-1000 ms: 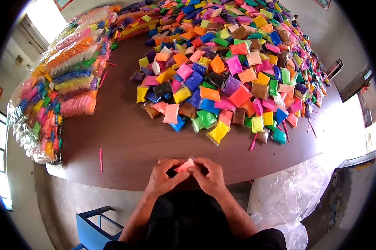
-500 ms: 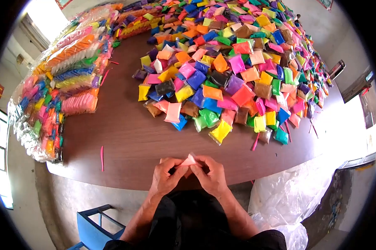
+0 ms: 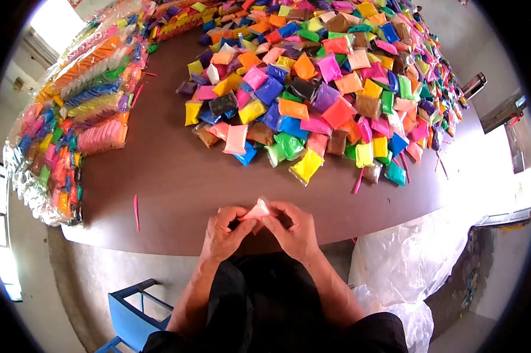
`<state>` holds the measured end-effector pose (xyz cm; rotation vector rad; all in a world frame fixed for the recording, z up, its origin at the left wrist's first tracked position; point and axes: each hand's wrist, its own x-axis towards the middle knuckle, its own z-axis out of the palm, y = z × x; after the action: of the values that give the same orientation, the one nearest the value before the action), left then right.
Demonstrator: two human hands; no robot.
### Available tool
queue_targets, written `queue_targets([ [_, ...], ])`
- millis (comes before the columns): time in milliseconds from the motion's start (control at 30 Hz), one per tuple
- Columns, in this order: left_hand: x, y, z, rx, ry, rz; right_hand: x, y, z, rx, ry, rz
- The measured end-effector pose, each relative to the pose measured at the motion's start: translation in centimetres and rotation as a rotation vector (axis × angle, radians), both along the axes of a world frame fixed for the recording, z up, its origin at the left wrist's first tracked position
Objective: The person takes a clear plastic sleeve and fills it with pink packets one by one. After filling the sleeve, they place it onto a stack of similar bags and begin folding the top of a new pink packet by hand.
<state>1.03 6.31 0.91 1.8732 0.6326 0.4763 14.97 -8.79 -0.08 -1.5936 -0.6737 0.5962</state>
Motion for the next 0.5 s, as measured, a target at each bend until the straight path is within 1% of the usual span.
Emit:
queue_targets([
  [67, 0.3, 0.0, 0.8, 0.024, -0.025, -0.019, 0.0, -0.1, 0.4, 0.058, 0.102, -0.008],
  [167, 0.8, 0.1, 1.9, 0.063, -0.062, -0.044, 0.1, -0.3, 0.3, 0.078, 0.116, -0.013],
  [200, 0.9, 0.1, 2.0, 0.074, -0.070, -0.056, 0.2, -0.3, 0.2, 0.077, 0.114, -0.015],
  [267, 0.7, 0.4, 0.9, 0.083, -0.059, -0.085, 0.4, -0.3, -0.1, 0.063, -0.005, 0.035],
  [333, 0.5, 0.3, 0.2, 0.091, -0.047, -0.113, 0.2, -0.1, 0.8, 0.037, -0.011, 0.054],
  [400, 0.3, 0.0, -0.1, 0.094, -0.050, -0.027, 0.3, 0.1, 1.6, 0.014, -0.017, 0.076],
  [500, 0.3, -0.1, -0.3, 0.092, -0.067, -0.020, 0.3, 0.1, 1.9, -0.052, -0.009, 0.111],
])
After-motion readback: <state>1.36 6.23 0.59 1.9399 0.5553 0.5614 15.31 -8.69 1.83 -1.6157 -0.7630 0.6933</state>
